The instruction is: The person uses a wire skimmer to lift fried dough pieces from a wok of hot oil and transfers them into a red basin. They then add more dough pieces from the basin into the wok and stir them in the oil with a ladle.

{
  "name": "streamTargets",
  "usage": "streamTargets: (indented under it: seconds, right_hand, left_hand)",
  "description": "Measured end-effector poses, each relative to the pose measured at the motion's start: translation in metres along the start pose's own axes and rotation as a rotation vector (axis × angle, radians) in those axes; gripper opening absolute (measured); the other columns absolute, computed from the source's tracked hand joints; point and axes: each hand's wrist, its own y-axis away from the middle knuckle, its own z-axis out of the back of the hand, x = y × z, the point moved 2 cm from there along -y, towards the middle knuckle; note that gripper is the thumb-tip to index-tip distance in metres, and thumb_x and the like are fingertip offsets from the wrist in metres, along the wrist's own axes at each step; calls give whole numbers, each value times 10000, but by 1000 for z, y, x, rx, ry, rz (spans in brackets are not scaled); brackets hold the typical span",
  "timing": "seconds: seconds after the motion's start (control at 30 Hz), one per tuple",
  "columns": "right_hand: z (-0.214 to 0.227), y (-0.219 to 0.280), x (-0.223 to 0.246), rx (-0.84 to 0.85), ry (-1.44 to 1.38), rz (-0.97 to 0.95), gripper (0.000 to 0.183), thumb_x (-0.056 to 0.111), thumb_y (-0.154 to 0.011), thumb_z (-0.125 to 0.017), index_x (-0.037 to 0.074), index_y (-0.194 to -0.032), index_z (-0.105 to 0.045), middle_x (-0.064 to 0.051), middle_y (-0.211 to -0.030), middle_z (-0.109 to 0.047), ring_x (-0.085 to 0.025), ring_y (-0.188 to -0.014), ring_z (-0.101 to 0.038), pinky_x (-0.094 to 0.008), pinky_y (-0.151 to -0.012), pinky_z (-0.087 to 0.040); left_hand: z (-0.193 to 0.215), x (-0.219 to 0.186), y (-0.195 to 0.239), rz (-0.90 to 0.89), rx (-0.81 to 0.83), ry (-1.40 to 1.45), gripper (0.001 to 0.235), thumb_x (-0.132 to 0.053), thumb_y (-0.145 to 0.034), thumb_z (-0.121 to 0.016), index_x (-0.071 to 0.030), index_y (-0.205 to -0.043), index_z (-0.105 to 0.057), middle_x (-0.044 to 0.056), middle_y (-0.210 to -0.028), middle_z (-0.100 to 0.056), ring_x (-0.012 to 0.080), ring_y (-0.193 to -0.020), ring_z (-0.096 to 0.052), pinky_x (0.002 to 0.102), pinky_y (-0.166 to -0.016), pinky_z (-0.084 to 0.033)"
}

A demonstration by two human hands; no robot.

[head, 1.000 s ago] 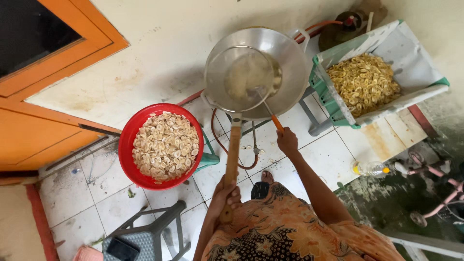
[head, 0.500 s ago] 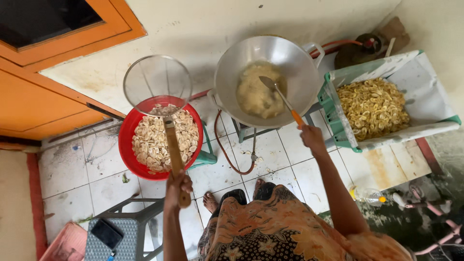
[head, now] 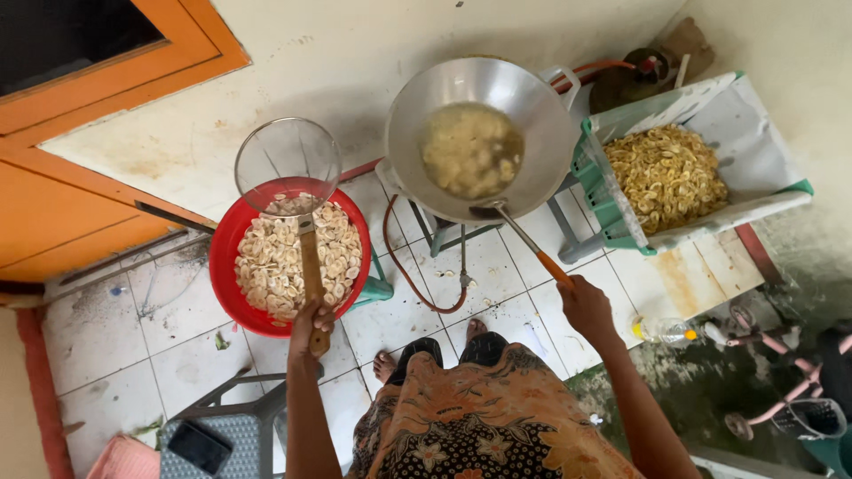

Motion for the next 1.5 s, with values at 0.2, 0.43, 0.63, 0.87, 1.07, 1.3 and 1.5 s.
streamTargets:
  seconds: [0.2,0.43,0.63,0.87,1.07,1.3,1.5]
  right_hand:
    - [-90,-66,19,47,-34,-99,451,459,-958,-431,75,-1147,-573,-225,-925,-670,-413,-908,-679,-530,-748,-555]
    - [-100,-101,76,14,-241,-83,468,400,-968,-413,-21,-1101,-567,-259,-894,-634,-428,-863,-670,-520,-686,-556]
    - [-90,-154,88,2,-482,-11,432,421,-846,-486,100,-592,-623,-78,-475,-527,-250,-457,-553,-371,-547,-456]
    - [-5,-111,104,129,-1151,-149,267,200,-947,-469,-46,-856,-515,14,-547,-339,-40,-360,-316,-181,-289,-236]
    - [51,-18,72,-62,-33,44,552,447,-931,-467,-47,-1075,-665,-301,-952,-653,-492,-954,-621,-572,-804,-482]
    - [50,90,118,98,16,-56,472,281,-972,-434,-115,-1180,-584,-372,-1110,-614,-518,-1109,-557,-560,-982,-432]
    - [-86,-15,58,52,50,-162,504,464,-943,-452,31,-1149,-609,-227,-991,-664,-413,-981,-656,-523,-813,-532]
  left_hand:
    - [21,3,-6,53,56,52,281,-314,-1028,-462,-54,-1128,-491,-10,-777,-447,-6,-490,-397,123,-420,-363]
    - [53,6,-8,78,-27,-197,433,-452,-996,-509,-40,-1126,-542,69,-835,-576,55,-547,-467,188,-477,-440]
    - [52,14,-4,128,-124,-250,529,-464,-982,-528,34,-1158,-561,154,-834,-605,120,-604,-530,227,-535,-485]
    - [51,19,-11,18,-131,-263,246,-231,-960,-591,-9,-1039,-523,234,-829,-659,205,-555,-592,310,-464,-526]
    - [47,12,14,102,-45,7,261,-253,-952,-599,-38,-1095,-562,172,-887,-657,128,-630,-584,216,-512,-506]
    - [52,8,23,316,97,359,401,-391,-953,-582,-90,-1216,-555,9,-862,-591,15,-558,-459,112,-425,-376]
    - [64,9,12,291,45,176,505,-488,-983,-478,-119,-1326,-508,-32,-866,-554,-10,-568,-443,100,-432,-343]
